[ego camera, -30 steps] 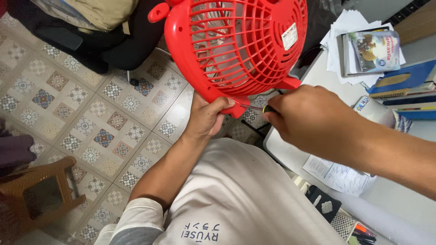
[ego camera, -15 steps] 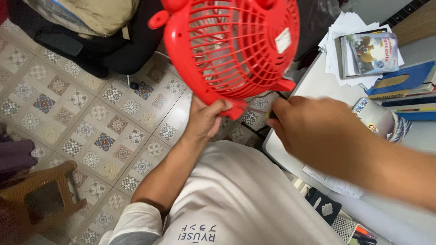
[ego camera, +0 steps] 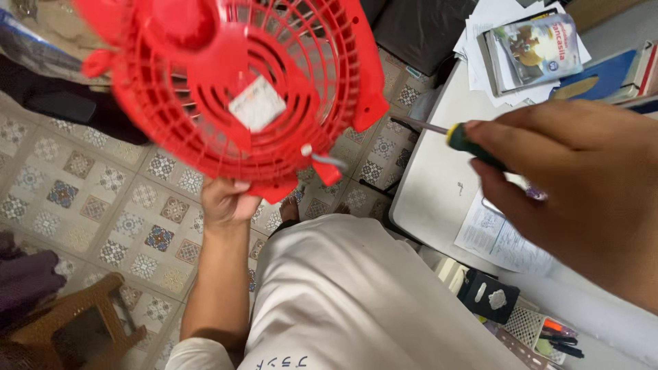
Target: The person holds a red portable electric fan and uses a screwdriver to remove screws from the rear casing. They rotate the fan to access different screws and place the removed screws on a nearby table.
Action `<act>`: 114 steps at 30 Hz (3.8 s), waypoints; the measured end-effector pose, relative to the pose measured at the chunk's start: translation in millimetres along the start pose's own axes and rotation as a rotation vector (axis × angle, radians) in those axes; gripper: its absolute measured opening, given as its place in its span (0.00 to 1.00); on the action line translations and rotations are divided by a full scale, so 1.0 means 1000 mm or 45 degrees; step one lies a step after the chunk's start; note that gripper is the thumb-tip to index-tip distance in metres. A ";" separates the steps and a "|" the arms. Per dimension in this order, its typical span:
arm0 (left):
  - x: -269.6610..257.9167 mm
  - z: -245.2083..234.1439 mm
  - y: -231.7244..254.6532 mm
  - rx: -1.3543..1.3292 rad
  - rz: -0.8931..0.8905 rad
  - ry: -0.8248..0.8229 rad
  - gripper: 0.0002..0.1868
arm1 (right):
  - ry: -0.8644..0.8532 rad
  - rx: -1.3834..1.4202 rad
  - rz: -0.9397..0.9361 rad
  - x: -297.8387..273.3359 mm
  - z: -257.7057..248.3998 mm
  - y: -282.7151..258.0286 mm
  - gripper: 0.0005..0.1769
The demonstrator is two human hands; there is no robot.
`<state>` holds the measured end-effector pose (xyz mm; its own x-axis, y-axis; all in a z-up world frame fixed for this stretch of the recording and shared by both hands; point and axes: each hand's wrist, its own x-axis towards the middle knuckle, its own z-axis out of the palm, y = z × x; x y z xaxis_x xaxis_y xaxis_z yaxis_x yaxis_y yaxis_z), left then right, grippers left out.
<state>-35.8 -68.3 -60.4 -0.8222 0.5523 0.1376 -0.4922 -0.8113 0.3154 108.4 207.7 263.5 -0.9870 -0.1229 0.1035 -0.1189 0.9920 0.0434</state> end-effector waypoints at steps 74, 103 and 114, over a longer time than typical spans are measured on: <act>-0.002 0.062 -0.015 0.468 0.081 0.266 0.47 | -0.467 0.045 0.130 0.069 0.048 0.017 0.09; 0.043 0.058 -0.084 0.460 -0.422 0.448 0.48 | 0.312 0.539 1.748 -0.371 0.492 0.108 0.13; 0.032 0.052 -0.089 0.488 -0.443 0.406 0.41 | 0.295 0.630 1.748 -0.379 0.519 0.117 0.13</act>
<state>-3.5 30.9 -35.4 -0.7056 0.6401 -0.3041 -0.6585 -0.4338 0.6150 412.1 385.8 -286.8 -0.3218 0.9447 -0.0630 0.8021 0.2367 -0.5483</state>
